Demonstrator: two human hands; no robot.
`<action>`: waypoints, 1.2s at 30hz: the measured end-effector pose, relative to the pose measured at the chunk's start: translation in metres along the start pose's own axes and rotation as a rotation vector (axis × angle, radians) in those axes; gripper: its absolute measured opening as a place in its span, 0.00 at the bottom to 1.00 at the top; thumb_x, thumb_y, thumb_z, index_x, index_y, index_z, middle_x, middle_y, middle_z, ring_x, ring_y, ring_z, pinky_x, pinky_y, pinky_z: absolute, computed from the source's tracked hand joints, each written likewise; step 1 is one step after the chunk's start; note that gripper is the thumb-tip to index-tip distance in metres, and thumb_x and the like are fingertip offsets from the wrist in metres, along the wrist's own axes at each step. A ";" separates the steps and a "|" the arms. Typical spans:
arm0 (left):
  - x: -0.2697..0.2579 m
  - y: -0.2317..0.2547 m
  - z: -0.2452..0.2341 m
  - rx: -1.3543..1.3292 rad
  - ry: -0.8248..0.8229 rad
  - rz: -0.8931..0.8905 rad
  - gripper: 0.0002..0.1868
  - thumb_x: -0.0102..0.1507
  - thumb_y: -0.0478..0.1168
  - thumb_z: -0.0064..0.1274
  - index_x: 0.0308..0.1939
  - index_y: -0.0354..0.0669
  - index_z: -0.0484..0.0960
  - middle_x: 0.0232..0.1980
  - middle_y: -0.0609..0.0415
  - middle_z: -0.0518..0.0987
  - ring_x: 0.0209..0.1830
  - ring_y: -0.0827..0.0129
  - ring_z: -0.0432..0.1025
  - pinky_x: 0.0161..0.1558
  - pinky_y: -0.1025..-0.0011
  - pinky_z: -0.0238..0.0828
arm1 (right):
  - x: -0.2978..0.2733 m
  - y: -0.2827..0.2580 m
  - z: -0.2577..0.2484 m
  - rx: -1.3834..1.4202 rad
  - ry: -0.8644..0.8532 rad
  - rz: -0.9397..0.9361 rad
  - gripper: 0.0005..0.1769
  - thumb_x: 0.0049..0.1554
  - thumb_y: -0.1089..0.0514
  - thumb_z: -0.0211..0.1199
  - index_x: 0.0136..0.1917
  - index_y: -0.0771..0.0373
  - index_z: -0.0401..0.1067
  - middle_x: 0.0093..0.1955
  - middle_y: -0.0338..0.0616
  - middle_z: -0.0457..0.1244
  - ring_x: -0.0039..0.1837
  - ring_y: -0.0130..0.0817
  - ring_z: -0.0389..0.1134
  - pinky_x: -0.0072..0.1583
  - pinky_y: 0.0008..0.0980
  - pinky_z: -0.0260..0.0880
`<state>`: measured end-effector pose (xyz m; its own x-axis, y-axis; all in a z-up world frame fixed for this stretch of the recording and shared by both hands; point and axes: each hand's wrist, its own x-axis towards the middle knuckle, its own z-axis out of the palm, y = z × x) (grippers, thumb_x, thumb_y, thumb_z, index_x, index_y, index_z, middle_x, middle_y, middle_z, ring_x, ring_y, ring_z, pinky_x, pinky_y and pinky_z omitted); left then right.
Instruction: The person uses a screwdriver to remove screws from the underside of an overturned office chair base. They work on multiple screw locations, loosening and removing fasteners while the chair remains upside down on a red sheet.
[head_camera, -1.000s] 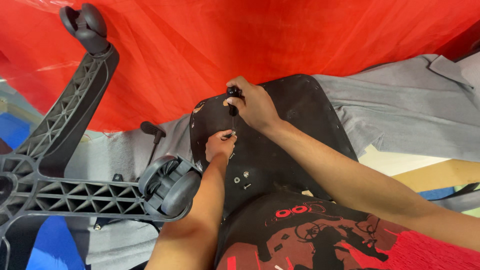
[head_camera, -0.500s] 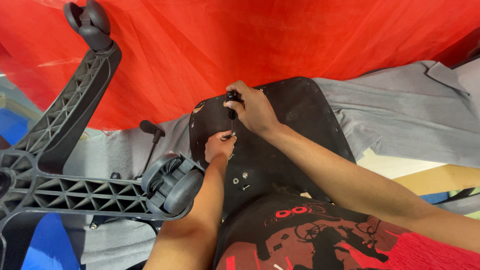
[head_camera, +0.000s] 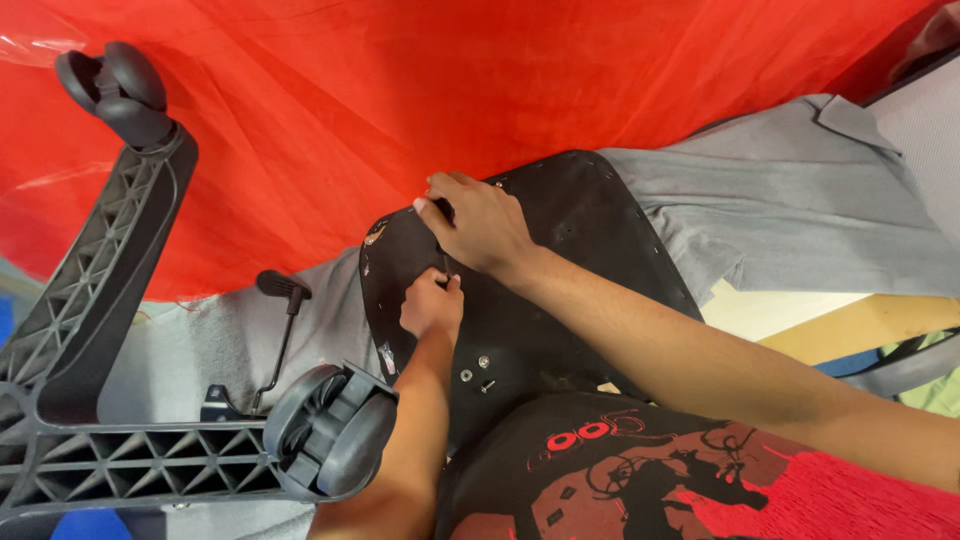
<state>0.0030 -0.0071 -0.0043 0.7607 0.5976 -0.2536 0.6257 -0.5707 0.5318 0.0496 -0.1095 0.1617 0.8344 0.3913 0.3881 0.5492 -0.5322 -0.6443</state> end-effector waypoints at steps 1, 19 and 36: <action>0.000 0.000 0.001 0.001 -0.003 0.012 0.13 0.59 0.56 0.63 0.38 0.56 0.87 0.41 0.52 0.86 0.45 0.49 0.80 0.44 0.55 0.76 | 0.001 0.000 0.000 -0.019 -0.005 -0.005 0.13 0.60 0.49 0.60 0.48 0.60 0.73 0.47 0.43 0.72 0.47 0.47 0.73 0.46 0.44 0.71; -0.011 0.012 -0.015 0.017 -0.033 -0.034 0.16 0.58 0.59 0.64 0.42 0.57 0.86 0.43 0.52 0.85 0.46 0.51 0.80 0.45 0.56 0.76 | 0.012 0.016 0.005 0.212 -0.164 0.172 0.11 0.54 0.49 0.64 0.47 0.56 0.78 0.45 0.36 0.73 0.48 0.31 0.75 0.50 0.34 0.71; -0.002 0.029 -0.020 0.068 -0.024 -0.050 0.14 0.57 0.53 0.66 0.40 0.52 0.89 0.44 0.50 0.86 0.47 0.52 0.81 0.48 0.57 0.77 | 0.022 0.013 0.001 -0.262 -0.100 0.038 0.12 0.56 0.50 0.60 0.39 0.57 0.76 0.35 0.47 0.68 0.41 0.49 0.72 0.42 0.50 0.68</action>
<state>0.0161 -0.0134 0.0280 0.7317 0.6130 -0.2982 0.6726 -0.5780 0.4621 0.0755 -0.1069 0.1611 0.8533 0.4326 0.2910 0.5213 -0.7190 -0.4598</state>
